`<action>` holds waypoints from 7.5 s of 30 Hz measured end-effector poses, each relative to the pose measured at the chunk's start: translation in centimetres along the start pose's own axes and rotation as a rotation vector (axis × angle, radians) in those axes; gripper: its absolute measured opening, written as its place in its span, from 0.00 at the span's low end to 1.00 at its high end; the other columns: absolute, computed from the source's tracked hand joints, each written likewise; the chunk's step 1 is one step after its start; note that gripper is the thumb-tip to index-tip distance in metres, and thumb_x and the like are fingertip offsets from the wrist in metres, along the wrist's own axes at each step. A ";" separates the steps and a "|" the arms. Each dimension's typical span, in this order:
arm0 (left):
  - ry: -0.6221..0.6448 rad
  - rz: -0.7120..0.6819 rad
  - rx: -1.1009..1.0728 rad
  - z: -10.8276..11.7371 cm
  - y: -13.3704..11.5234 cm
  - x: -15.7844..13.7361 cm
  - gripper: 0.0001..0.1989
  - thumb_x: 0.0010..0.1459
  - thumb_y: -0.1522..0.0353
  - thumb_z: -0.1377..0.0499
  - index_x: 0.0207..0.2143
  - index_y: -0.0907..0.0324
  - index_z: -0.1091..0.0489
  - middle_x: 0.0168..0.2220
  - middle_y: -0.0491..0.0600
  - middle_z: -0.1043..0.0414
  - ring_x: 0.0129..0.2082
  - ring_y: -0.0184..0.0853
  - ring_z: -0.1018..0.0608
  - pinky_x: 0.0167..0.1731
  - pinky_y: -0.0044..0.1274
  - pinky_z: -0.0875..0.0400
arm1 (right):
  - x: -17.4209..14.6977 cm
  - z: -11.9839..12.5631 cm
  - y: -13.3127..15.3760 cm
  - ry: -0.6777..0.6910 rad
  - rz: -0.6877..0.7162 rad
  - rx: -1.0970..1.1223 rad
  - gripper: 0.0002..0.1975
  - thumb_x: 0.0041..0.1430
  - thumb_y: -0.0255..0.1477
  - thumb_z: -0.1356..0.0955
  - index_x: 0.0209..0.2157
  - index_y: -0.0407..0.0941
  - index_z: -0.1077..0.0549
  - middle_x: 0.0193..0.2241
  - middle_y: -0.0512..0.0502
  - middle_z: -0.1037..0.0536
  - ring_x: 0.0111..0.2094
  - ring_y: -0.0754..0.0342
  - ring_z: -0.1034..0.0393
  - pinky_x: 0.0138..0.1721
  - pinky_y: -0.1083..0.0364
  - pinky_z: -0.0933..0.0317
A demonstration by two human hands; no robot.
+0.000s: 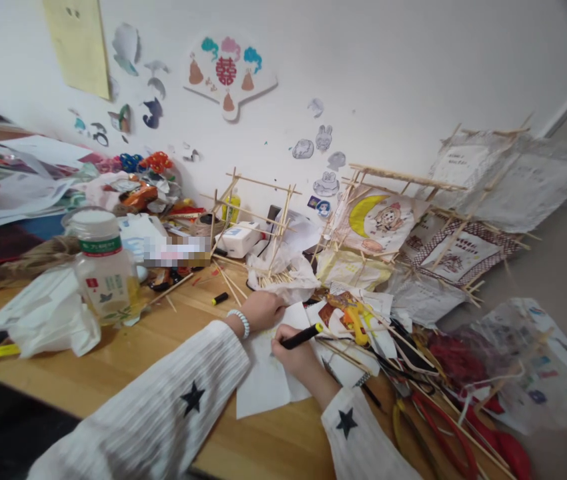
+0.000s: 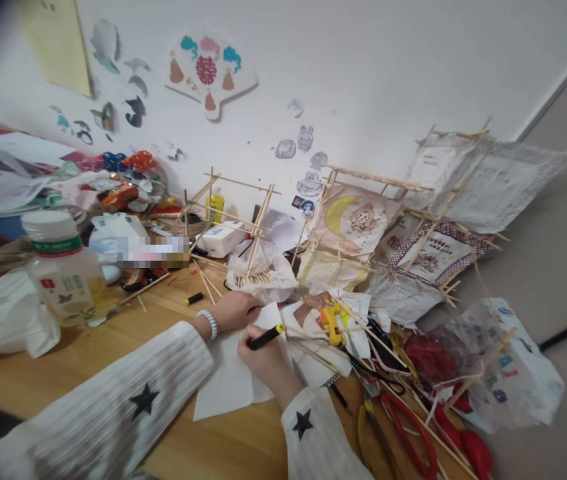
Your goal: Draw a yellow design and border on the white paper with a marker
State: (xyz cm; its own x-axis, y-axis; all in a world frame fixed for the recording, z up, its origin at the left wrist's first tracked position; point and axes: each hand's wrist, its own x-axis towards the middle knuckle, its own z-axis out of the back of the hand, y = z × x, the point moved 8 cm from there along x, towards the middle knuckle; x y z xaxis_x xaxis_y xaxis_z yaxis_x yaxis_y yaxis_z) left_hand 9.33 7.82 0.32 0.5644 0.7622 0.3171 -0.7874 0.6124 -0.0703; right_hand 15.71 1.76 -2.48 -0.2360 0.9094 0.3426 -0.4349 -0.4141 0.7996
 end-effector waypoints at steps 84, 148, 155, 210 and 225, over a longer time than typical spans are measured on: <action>0.058 -0.068 0.001 0.2 -0.3 -0.4 0.13 0.58 0.66 0.53 0.29 0.60 0.31 0.29 0.53 0.26 0.29 0.37 0.25 0.27 0.25 0.37 | 0.6 3.7 -3.1 -0.282 -0.122 -0.002 0.07 0.43 0.29 0.42 0.16 0.47 0.48 0.13 0.57 0.47 0.18 0.57 0.48 0.20 0.59 0.53; 0.136 -0.099 0.008 -0.2 -0.7 -0.5 0.15 0.52 0.58 0.42 0.35 0.60 0.30 0.33 0.53 0.26 0.33 0.43 0.24 0.28 0.28 0.34 | -1.2 -1.2 0.9 0.126 -0.009 0.117 0.08 0.44 0.25 0.38 0.15 0.45 0.40 0.14 0.57 0.39 0.18 0.60 0.45 0.22 0.60 0.49; 0.136 -0.097 0.011 -0.4 -0.6 -0.5 0.15 0.52 0.58 0.42 0.36 0.60 0.30 0.34 0.53 0.26 0.33 0.41 0.24 0.28 0.27 0.34 | -1.3 -1.4 0.9 0.143 -0.009 0.040 0.07 0.43 0.23 0.37 0.16 0.44 0.40 0.15 0.56 0.38 0.19 0.59 0.43 0.22 0.60 0.50; 0.029 -0.012 -0.175 0.4 1.1 -0.1 0.05 0.49 0.71 0.45 0.28 0.58 0.29 0.31 0.49 0.28 0.32 0.35 0.27 0.32 0.23 0.36 | -0.7 9.1 -2.6 -0.553 -0.091 0.165 0.20 0.60 0.46 0.42 0.29 0.45 0.33 0.14 0.57 0.42 0.15 0.58 0.45 0.18 0.59 0.48; -0.246 -0.024 -0.497 4.2 2.3 -0.3 0.07 0.55 0.66 0.46 0.27 0.58 0.32 0.31 0.47 0.29 0.34 0.33 0.27 0.36 0.24 0.34 | 0.9 7.9 -2.4 -0.404 0.050 0.034 0.09 0.51 0.35 0.33 0.32 0.46 0.26 0.29 0.47 0.24 0.33 0.45 0.29 0.34 0.53 0.37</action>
State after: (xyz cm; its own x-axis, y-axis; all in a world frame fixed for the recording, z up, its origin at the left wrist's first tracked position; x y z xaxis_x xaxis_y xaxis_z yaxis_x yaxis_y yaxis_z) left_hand 6.31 8.11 4.03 0.4595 0.7119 0.5312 -0.5296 0.6997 -0.4796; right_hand 23.43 3.93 -0.15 0.1069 0.8336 0.5419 -0.4012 -0.4625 0.7906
